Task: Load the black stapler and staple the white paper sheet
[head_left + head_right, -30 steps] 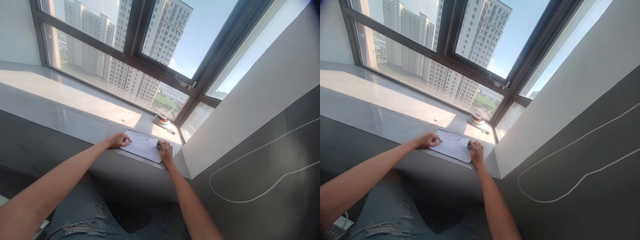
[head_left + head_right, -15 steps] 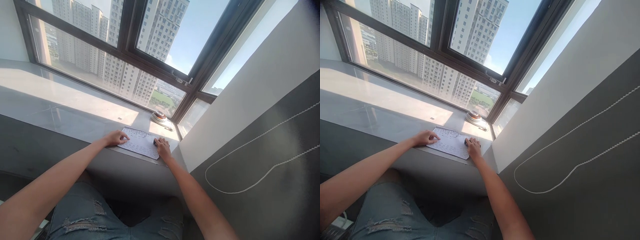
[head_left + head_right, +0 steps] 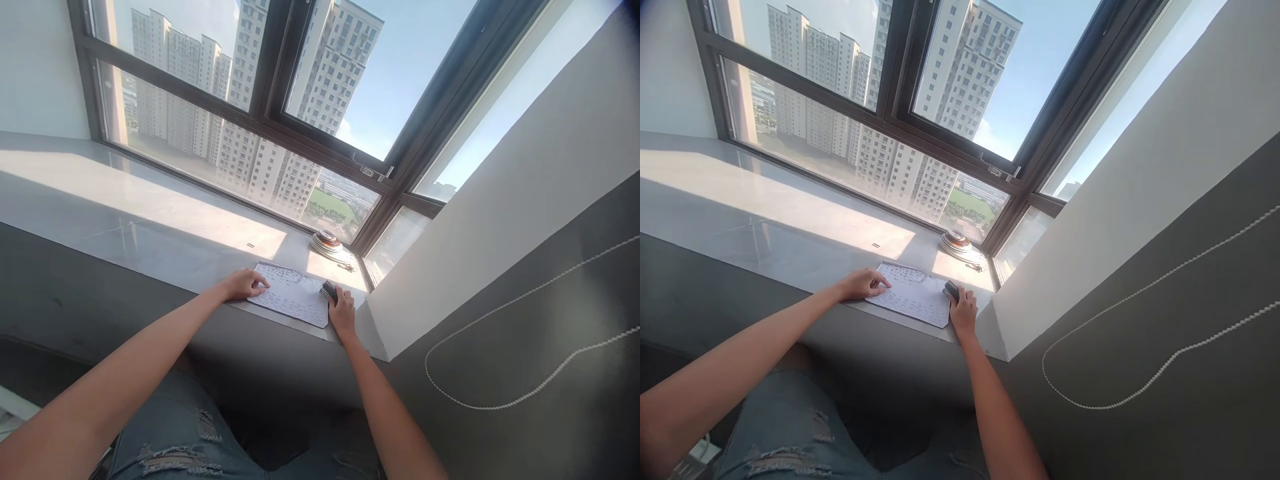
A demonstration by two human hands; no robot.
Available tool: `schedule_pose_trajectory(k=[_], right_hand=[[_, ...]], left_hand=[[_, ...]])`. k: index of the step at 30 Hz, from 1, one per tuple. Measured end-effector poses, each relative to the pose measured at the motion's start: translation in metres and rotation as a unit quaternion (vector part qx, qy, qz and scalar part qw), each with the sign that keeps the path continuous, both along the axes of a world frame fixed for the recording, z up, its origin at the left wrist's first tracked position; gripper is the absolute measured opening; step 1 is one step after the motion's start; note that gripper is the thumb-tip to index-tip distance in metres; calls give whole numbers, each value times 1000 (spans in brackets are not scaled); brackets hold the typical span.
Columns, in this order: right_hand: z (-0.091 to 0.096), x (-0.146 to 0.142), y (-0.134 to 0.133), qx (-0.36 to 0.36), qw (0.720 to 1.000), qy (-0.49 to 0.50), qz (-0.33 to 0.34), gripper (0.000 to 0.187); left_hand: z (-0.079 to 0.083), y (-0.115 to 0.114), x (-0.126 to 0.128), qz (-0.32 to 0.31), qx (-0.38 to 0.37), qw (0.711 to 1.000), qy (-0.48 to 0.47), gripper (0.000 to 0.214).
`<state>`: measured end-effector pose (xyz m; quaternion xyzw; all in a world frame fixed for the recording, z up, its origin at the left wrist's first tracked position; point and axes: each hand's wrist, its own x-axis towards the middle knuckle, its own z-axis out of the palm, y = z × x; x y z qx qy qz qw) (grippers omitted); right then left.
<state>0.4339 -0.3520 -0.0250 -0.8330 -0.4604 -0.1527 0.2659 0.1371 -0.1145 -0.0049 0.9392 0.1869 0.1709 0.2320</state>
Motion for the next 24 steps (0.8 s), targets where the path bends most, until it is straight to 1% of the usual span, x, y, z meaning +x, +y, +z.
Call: schedule_pose_trajectory(k=[3,6,8,10,12,14,16,18,21,24], right_hand=[[-3,14,-5,92,993,65,-33,31],[0,24,-11,172,978,73,-90,40],[5,22,-10,204,973,62,-93,45],[11,8,0,205,976,61,-49,43],[14,-17,17,164,983,73,33,37],[14,-46,38,121,982,79,118,29],[12,-71,60,98,978,87,164,26],[11,-87,78,83,972,107,192,26],[15,-88,89,58,961,130,239,32],[18,-74,81,31,945,150,290,41]], left_hand=[[1,-1,0,-5,-3,1000,0,39],[2,-4,-1,-7,-7,1000,-4,37],[2,-5,-1,-7,-6,1000,-6,35],[2,-5,-2,-8,-5,1000,-5,34],[2,-5,-2,-6,-3,1000,-6,34],[1,-5,-3,-3,-4,1000,-8,33],[1,-6,-3,-3,-8,1000,-11,30],[2,-7,-3,7,-10,1000,-14,24],[3,-8,-3,28,-1,1000,-7,19],[5,-8,-3,26,22,999,8,21]])
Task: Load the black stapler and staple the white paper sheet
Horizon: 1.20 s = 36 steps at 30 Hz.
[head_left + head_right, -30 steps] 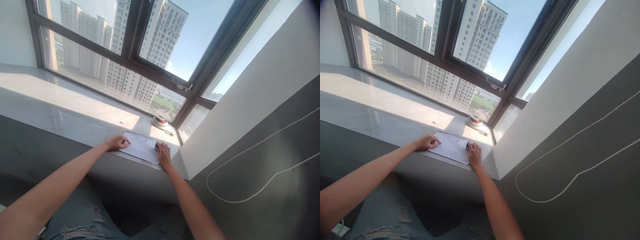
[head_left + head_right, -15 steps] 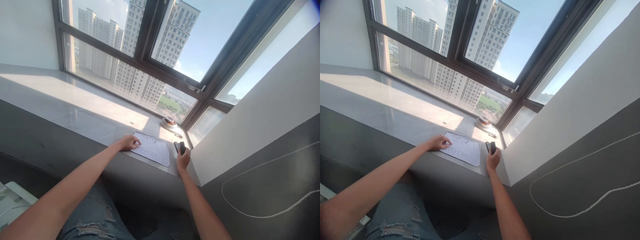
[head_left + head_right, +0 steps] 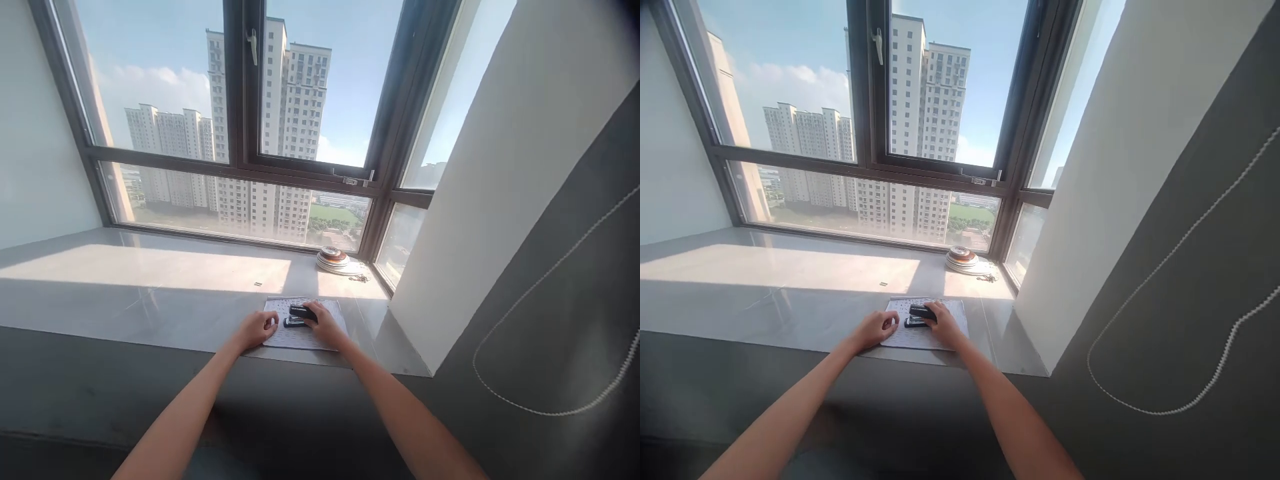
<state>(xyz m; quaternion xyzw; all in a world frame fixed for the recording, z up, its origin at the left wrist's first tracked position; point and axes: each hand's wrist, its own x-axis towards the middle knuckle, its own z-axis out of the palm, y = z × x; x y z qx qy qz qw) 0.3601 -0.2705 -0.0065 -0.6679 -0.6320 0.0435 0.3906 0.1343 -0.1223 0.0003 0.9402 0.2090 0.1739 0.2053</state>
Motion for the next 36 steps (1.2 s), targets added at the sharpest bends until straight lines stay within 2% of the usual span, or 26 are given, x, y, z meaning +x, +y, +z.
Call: schedule_pose_trajectory(k=[5,8,11,13,15,17,19,21,23,25,29,36], right_hand=[[-6,17,-23,15,997,73,17,47],[-12,24,-21,29,990,133,25,44],[-19,33,-10,39,974,223,-26,45],[-23,38,-2,41,966,250,-58,48],[-26,40,3,43,969,235,-66,43],[-29,39,4,46,975,207,-68,37],[-30,37,3,46,978,189,-71,35],[-28,35,1,41,981,178,-68,34],[-27,33,0,34,984,161,-68,34],[-26,31,0,27,986,143,-76,33],[-25,29,1,9,988,123,-93,32],[-23,27,1,3,985,144,-93,30]], left_hand=[[-1,5,1,-1,-27,999,-19,29],[-3,8,0,3,-53,998,-21,38],[-6,8,1,11,-53,998,-10,39],[-5,3,5,49,-23,999,0,33],[0,-7,16,107,12,994,-11,28],[10,-20,32,140,29,988,-60,30],[20,-29,47,130,15,983,-130,34],[24,-32,59,124,-22,975,-180,33],[17,-27,66,144,-65,967,-201,33],[3,-19,67,162,-107,960,-202,38],[-16,-9,67,144,-153,958,-194,51],[-9,-14,68,132,-154,966,-161,62]])
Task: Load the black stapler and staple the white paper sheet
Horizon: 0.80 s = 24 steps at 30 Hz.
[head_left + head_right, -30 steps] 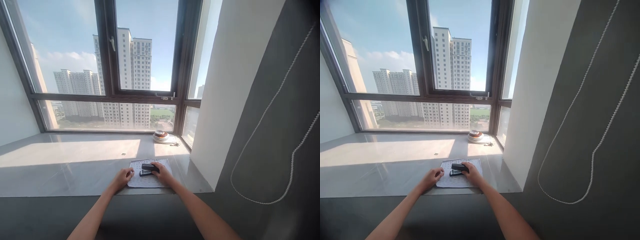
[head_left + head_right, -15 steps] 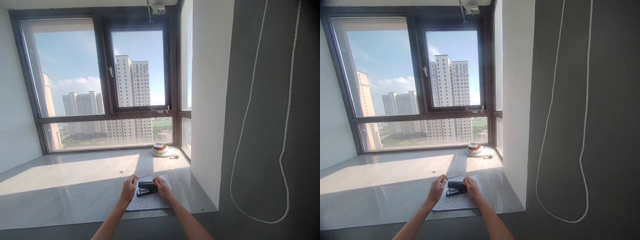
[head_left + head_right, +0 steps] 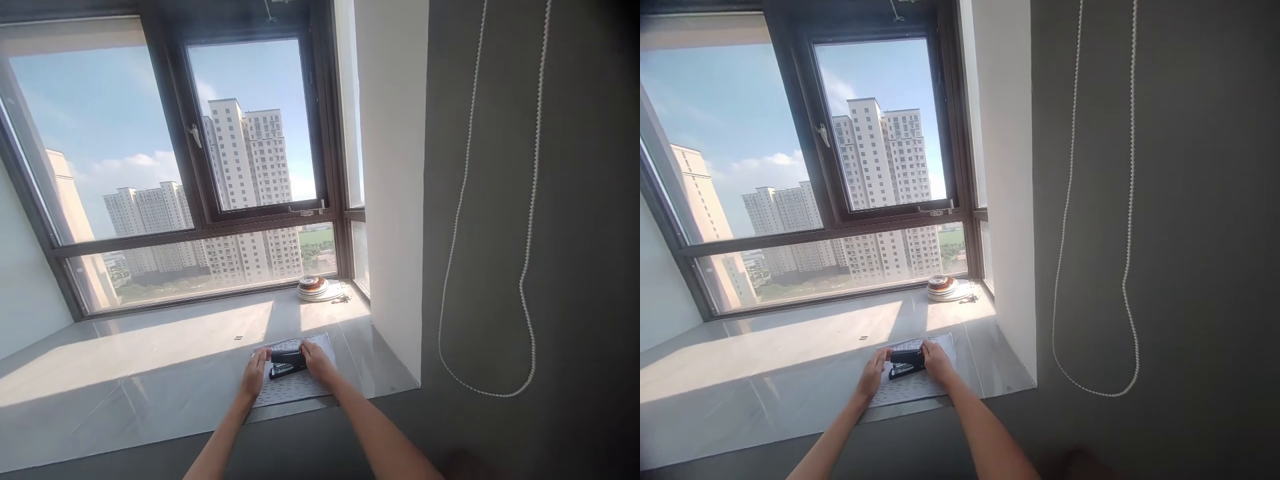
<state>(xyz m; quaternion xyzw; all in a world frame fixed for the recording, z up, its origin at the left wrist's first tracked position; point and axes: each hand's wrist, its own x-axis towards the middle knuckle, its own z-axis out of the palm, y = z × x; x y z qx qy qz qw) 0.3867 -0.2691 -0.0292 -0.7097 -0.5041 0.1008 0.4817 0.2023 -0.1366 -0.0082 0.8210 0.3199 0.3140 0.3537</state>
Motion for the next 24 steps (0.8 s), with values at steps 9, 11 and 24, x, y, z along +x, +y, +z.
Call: schedule_pose_trajectory(k=[9,11,24], right_hand=[[12,-5,-11,-8,1000,10,5,34],[15,-5,-10,-1,1000,16,7,32],[26,-25,-33,12,974,-224,29,25]], left_hand=[[-1,3,-1,-7,-15,1000,-16,65],[-2,5,0,-10,-8,1000,-17,67],[-10,15,1,-18,23,1000,-9,71]])
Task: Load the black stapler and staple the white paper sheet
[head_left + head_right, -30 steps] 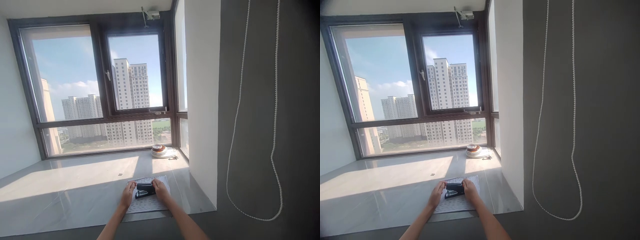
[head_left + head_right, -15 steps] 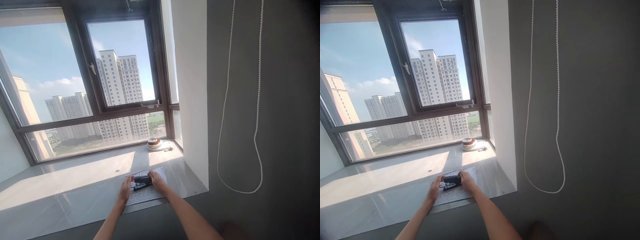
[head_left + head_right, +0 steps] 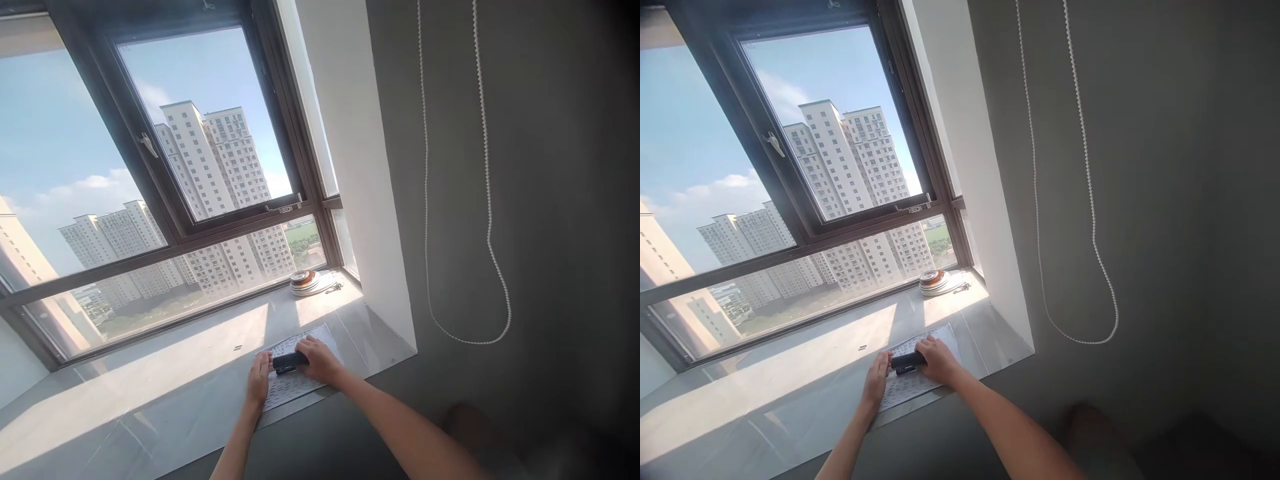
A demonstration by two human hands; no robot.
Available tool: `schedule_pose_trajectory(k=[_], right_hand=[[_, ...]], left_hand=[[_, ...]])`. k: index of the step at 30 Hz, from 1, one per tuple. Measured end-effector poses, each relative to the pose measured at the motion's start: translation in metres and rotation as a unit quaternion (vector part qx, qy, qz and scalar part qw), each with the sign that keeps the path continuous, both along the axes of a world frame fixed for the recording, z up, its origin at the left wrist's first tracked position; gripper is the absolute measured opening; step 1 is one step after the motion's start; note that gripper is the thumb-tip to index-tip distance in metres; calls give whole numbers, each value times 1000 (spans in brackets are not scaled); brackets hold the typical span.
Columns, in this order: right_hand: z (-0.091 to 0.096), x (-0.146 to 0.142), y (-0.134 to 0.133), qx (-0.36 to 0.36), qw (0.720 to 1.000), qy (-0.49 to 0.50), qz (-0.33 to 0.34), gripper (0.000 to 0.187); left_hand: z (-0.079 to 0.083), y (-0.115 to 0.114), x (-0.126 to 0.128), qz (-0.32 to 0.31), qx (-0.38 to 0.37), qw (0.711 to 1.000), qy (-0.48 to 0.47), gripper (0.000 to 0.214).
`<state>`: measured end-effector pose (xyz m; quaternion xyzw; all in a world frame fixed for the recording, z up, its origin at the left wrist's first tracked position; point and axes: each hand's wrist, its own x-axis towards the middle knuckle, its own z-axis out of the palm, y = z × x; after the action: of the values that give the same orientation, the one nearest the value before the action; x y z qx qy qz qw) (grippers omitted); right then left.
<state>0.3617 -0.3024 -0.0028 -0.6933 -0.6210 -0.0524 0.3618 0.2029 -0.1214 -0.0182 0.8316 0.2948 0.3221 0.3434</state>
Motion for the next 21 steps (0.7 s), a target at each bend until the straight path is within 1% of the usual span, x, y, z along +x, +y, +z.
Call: schedule_pose_trajectory(k=[3,6,8,12,15,18,21], right_hand=[[-1,-6,-2,29,995,-100,-2,26],[-6,-8,-2,71,983,-171,-10,28],[-10,-8,-1,107,970,-219,-15,26],[-14,-6,0,168,933,-318,-18,13],[-13,-6,-1,187,917,-352,-12,8],[-12,-7,-3,185,912,-364,-16,7],[-12,-8,-4,194,906,-377,-12,8]], left_hand=[[-1,0,0,-9,6,1000,-14,72],[-1,-1,1,-21,15,1000,-14,64],[0,-2,1,-28,12,999,-16,60],[0,-3,2,-38,8,999,-22,58],[-2,-3,3,-52,-1,998,-34,55],[-3,-2,3,-60,-10,997,-48,55],[-3,-2,3,-60,-23,997,-41,61]])
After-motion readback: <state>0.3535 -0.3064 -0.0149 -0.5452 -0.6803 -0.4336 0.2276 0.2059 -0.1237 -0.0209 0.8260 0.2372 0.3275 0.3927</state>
